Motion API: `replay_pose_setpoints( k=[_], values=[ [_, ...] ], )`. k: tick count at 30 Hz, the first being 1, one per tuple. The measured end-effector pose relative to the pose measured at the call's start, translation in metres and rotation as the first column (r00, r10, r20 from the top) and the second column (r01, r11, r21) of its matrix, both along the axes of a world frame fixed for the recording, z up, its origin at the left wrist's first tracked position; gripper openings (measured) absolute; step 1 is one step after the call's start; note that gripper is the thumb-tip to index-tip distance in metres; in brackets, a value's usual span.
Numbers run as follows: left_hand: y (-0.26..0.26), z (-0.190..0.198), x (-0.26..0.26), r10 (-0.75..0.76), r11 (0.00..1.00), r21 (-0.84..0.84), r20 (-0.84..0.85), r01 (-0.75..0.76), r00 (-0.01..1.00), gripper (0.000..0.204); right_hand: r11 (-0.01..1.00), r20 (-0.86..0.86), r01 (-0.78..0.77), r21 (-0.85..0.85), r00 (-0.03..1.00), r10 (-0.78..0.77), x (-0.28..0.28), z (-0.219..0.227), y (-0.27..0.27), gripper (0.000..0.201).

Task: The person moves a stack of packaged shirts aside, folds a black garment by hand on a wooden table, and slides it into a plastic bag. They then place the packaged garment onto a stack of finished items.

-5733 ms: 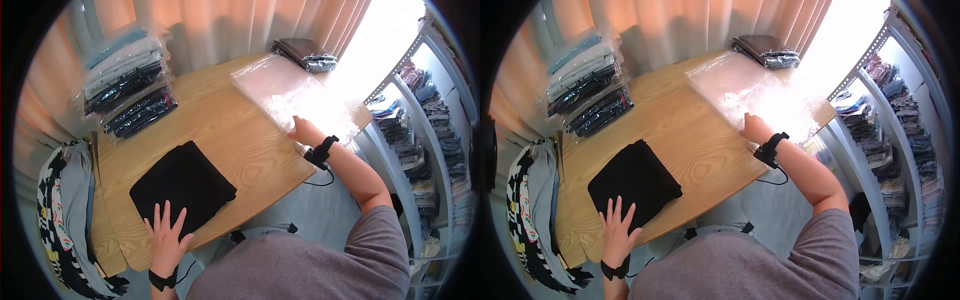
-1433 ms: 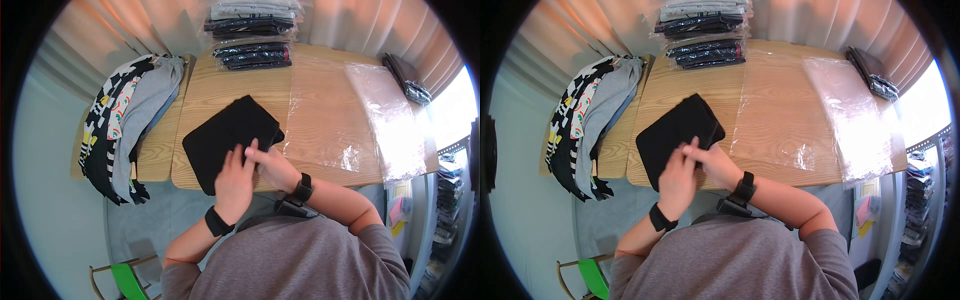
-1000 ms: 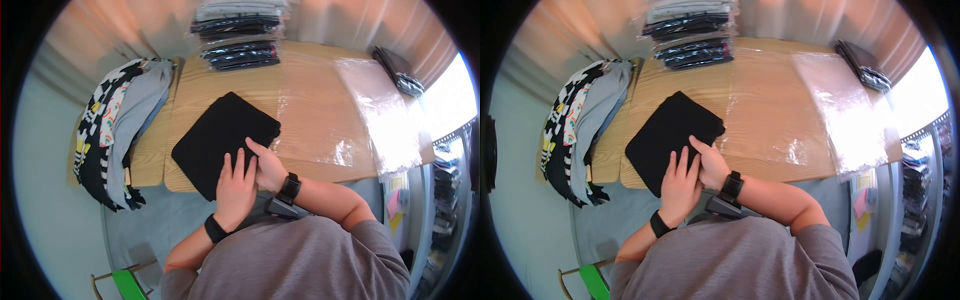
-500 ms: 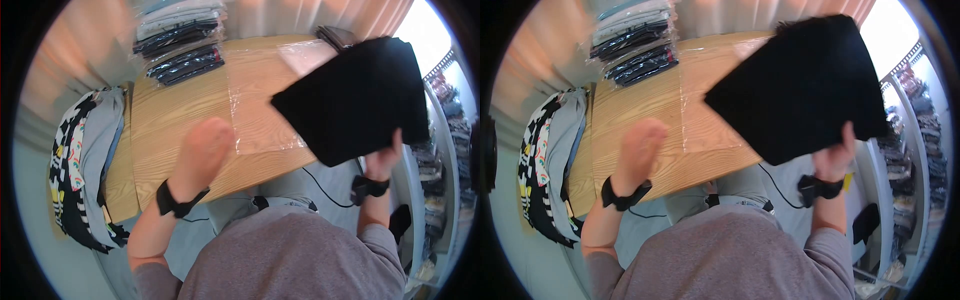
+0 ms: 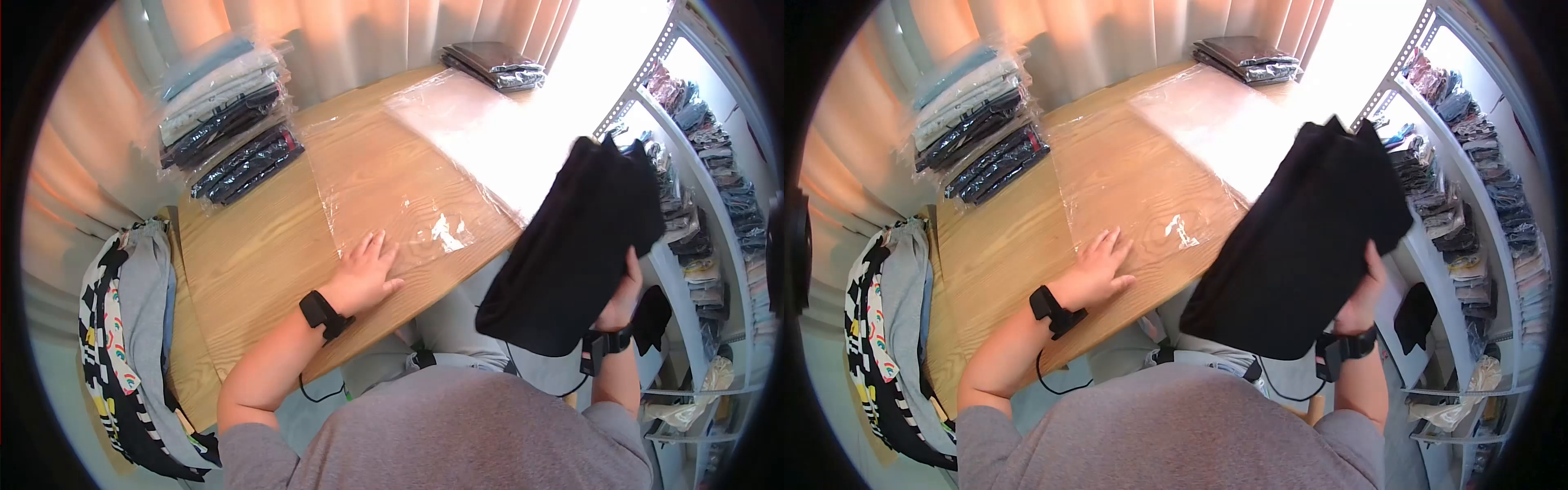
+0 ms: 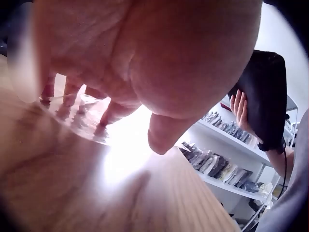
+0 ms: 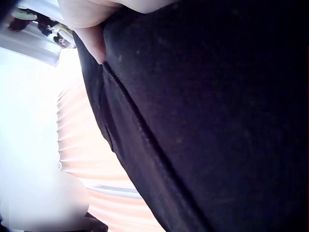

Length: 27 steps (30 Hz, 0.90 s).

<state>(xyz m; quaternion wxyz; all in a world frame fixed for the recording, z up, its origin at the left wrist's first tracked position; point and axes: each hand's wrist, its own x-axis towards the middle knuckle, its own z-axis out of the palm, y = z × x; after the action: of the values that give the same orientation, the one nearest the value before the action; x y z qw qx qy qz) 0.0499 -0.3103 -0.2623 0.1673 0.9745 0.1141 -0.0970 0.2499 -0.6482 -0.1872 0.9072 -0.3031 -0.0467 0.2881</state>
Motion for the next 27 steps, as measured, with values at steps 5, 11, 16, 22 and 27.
replay_pose_setpoints(
  k=[5,11,16,22,27],
  values=[
    [0.021,-0.018,0.014,0.086,0.993,-0.107,0.344,-0.052,0.935,0.049,0.906,-0.121,-0.415,-0.082,0.906,0.404,0.0,-0.007,0.054,0.046],
    [0.034,0.007,0.036,0.099,0.99,-0.144,0.713,0.007,0.694,0.037,0.66,-0.27,-0.745,0.091,0.62,0.737,-0.009,-0.055,0.111,0.042],
    [0.03,0.024,0.03,-0.041,0.999,0.022,0.697,0.036,0.716,0.062,0.606,-0.323,-0.788,0.112,0.548,0.772,-0.024,-0.09,0.121,0.043],
    [0.021,0.028,0.018,0.073,0.981,-0.188,0.607,0.054,0.791,0.067,0.596,-0.383,-0.801,0.053,0.535,0.753,-0.011,-0.095,0.13,0.04],
    [0.015,0.033,0.008,-0.009,0.986,-0.13,0.584,0.105,0.812,0.069,0.588,-0.439,-0.809,0.003,0.528,0.727,0.008,-0.081,0.138,0.04]
  ],
)
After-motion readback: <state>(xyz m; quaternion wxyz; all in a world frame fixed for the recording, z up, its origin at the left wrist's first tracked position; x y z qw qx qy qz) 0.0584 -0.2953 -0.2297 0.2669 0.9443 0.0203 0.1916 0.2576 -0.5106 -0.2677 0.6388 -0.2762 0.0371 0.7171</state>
